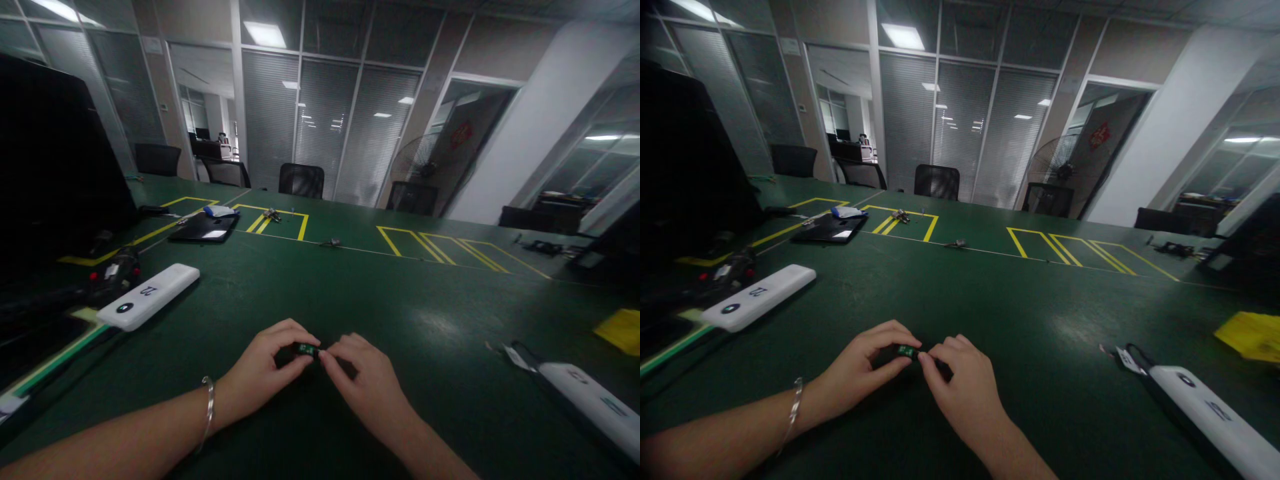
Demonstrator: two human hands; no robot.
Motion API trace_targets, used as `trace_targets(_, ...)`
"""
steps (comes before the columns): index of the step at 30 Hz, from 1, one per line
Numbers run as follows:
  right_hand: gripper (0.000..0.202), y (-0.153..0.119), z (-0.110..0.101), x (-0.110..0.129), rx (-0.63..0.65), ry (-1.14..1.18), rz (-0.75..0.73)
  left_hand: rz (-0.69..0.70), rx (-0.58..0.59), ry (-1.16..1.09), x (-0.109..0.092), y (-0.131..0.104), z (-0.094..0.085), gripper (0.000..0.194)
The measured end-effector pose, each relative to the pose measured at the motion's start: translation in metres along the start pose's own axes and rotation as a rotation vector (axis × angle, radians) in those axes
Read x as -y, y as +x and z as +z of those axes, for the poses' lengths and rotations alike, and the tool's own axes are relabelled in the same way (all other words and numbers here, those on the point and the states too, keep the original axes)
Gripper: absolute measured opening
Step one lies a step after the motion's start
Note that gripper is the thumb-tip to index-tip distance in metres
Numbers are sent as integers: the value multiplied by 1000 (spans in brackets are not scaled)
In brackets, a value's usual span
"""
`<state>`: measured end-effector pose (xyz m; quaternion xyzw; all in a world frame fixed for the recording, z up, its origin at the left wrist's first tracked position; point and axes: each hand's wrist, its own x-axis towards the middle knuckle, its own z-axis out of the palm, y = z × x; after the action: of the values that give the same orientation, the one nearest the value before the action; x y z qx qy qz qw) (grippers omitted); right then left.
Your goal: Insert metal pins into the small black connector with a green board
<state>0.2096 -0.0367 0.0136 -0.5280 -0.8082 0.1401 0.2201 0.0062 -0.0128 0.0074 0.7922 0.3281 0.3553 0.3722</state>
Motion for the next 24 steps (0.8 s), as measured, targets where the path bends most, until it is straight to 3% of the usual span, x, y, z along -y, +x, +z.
trace_targets(24, 30, -1, 4, 0, 6, 104, -32, -97, 17, -223, 3, 2, -2, 19)
